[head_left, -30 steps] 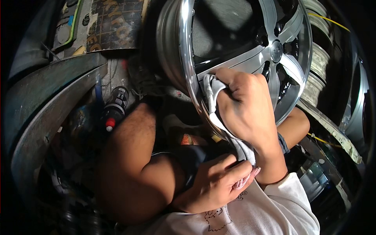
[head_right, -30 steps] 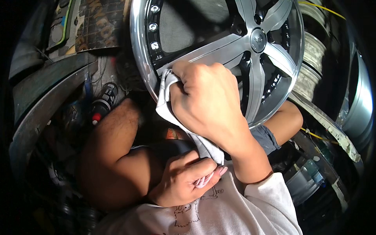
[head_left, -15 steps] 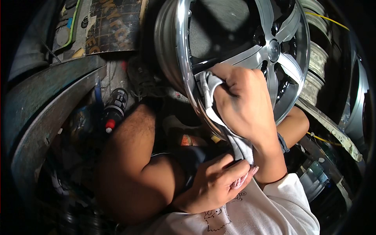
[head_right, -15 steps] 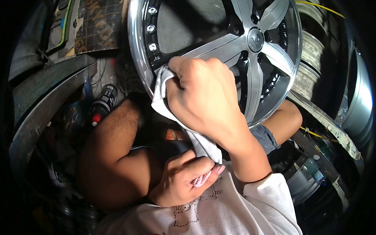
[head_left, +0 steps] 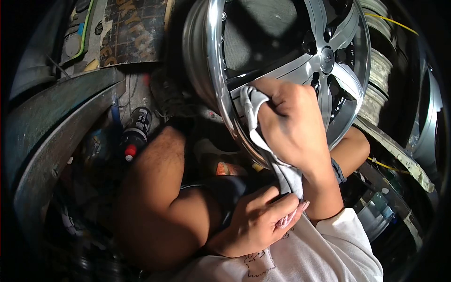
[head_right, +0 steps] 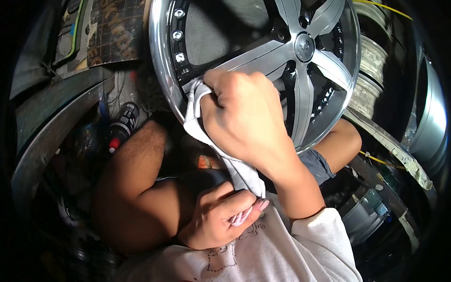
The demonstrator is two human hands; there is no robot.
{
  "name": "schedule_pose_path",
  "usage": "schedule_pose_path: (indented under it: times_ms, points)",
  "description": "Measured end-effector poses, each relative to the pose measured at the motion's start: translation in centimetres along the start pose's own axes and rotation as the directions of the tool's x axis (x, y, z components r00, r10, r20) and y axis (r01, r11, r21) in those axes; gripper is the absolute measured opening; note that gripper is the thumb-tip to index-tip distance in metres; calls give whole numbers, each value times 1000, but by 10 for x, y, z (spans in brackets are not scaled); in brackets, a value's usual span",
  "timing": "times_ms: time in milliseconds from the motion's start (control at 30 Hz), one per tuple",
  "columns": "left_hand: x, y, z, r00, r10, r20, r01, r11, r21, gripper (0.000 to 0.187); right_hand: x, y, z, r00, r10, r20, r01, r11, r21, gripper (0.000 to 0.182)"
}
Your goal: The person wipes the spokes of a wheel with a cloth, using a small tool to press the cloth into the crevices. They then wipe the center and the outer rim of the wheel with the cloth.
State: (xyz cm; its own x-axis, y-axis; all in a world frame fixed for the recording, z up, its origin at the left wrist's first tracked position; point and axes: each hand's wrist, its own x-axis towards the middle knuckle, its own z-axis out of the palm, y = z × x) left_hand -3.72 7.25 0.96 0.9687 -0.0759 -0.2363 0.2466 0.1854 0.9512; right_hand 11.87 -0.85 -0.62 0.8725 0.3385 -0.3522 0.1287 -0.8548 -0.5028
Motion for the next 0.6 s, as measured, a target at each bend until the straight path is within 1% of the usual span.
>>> schedule_pose_path:
  times_ms: [33, 100, 167, 233, 300, 367, 467, 533, 567, 600]
  points:
    - [1, 1, -1, 1000, 3, 24, -3, 1000, 1, 19, -3, 2, 1, 1000, -24, -3, 24, 999, -28, 10]
    - [3, 4, -5, 998, 7, 58, -8, 1000, 11, 19, -3, 0, 2, 1000, -8, -12, 8, 1000, -16, 11]
    - [0, 2, -3, 999, -18, 32, 17, 1000, 26, 19, 1, -3, -3, 998, 44, 36, -44, 999, -25, 11]
    - [0, 2, -2, 999, -16, 43, 15, 1000, 15, 19, -3, 1, 0, 1000, 7, 11, -7, 1000, -30, 11]
    - [1, 2, -3, 998, 5, 65, -5, 1000, -11, 19, -6, -1, -2, 998, 9, 55, -7, 999, -50, 10]
    - [0, 1, -2, 998, -5, 59, 5, 1000, 3, 19, -1, -3, -4, 998, 9, 56, -8, 1000, -13, 10]
    - [0, 0, -2, 996, 4, 87, -4, 1000, 3, 18, -5, 4, -5, 998, -11, 64, 14, 999, -41, 6]
    - [1, 0, -4, 995, -2, 98, 2, 1000, 4, 17, -11, 2, -10, 989, 40, 145, -28, 996, -83, 21]
    - [2, 1, -4, 995, -10, 104, 9, 1000, 5, 17, -12, 1, -9, 993, 24, 113, -9, 991, -133, 21]
    - [2, 2, -3, 993, -20, 117, 20, 1000, 2, 17, -11, 0, -7, 997, -26, 70, 37, 988, -151, 12]
